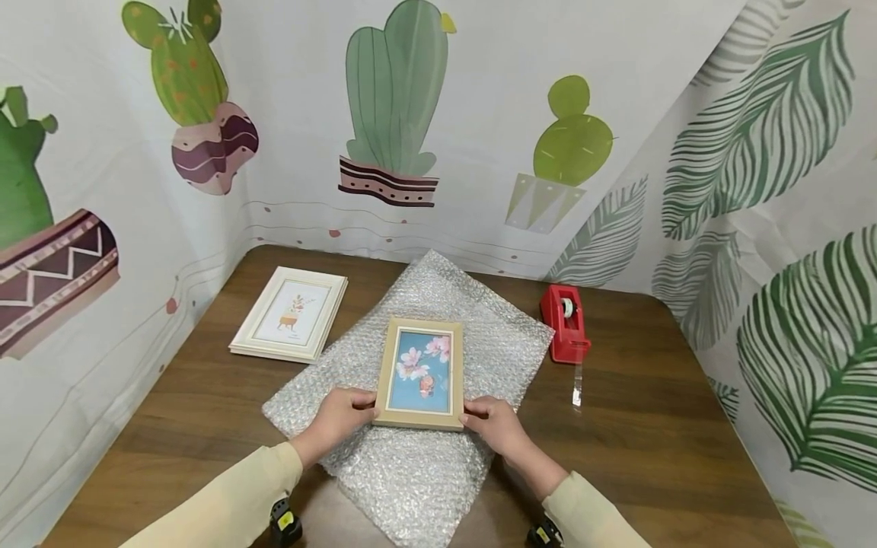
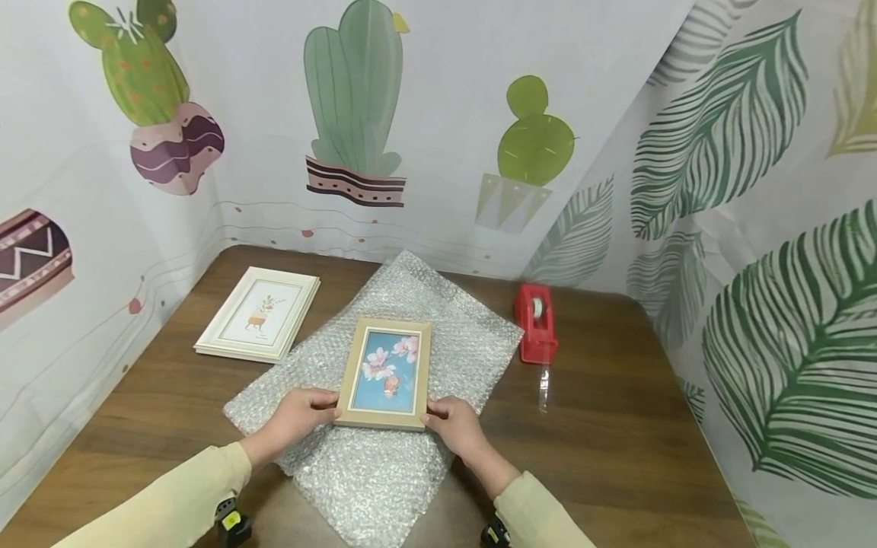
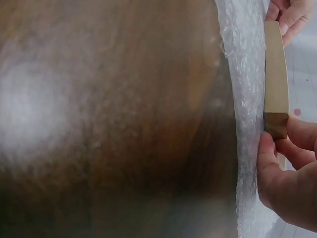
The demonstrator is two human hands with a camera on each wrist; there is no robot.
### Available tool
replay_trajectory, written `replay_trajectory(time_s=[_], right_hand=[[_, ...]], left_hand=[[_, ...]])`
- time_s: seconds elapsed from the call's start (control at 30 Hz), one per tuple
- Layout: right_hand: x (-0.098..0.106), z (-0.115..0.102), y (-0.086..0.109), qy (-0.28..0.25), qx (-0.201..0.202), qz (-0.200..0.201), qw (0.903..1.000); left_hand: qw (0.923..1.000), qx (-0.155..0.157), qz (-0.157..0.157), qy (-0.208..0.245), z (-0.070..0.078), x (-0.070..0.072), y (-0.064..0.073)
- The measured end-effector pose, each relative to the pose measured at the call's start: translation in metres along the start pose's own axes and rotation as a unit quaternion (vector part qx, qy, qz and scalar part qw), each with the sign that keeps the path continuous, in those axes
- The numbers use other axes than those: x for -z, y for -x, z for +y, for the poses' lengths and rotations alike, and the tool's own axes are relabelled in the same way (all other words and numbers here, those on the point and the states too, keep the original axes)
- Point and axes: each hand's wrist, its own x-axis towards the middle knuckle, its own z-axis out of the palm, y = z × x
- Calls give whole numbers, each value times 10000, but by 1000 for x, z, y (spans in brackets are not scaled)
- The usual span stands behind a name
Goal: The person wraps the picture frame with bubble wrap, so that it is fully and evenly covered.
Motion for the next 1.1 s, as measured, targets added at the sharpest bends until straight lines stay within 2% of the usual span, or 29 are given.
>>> replay_trajectory(time_s=[0.23, 0.47, 0.57, 0.67, 0.73, 0.77, 0.9, 0.97, 1.0, 1.03, 1.1], right_hand=[[4, -2, 3, 190, 33, -221, 9996], [10, -5, -1, 713, 242, -569, 9955], [13, -4, 2, 962, 528, -563, 9924], [17, 1, 13, 1339, 1150, -522, 9829], [19, 5, 21, 1808, 1876, -482, 9643], [21, 7, 26, 2067, 2294, -487, 9499], [23, 13, 39, 2930, 3737, -832, 8761], [22, 15, 43, 3147, 4112, -1192, 8471], [20, 17, 44, 3230, 4206, -1385, 8364], [19, 18, 45, 3316, 4259, -1561, 8272], [16, 20, 46, 3439, 4282, -1856, 8148]], left_hand=[[9985, -357, 24, -419, 1, 0, 3], [9928, -736, -208, -921, 4, 8, 0], [9898, -806, -412, -1098, 6, 17, -4], [9834, -917, -551, -1468, 7, 26, -10], [9758, -1096, -699, -1757, 7, 33, -15], [9702, -1230, -798, -1932, 6, 35, -18], [9507, -1529, -1233, -2401, 4, 40, -27], [9423, -1627, -1384, -2578, 2, 40, -32], [9396, -1658, -1441, -2625, 2, 40, -34], [9359, -1690, -1490, -2709, 1, 40, -37], [9308, -1716, -1586, -2810, 1, 39, -41]])
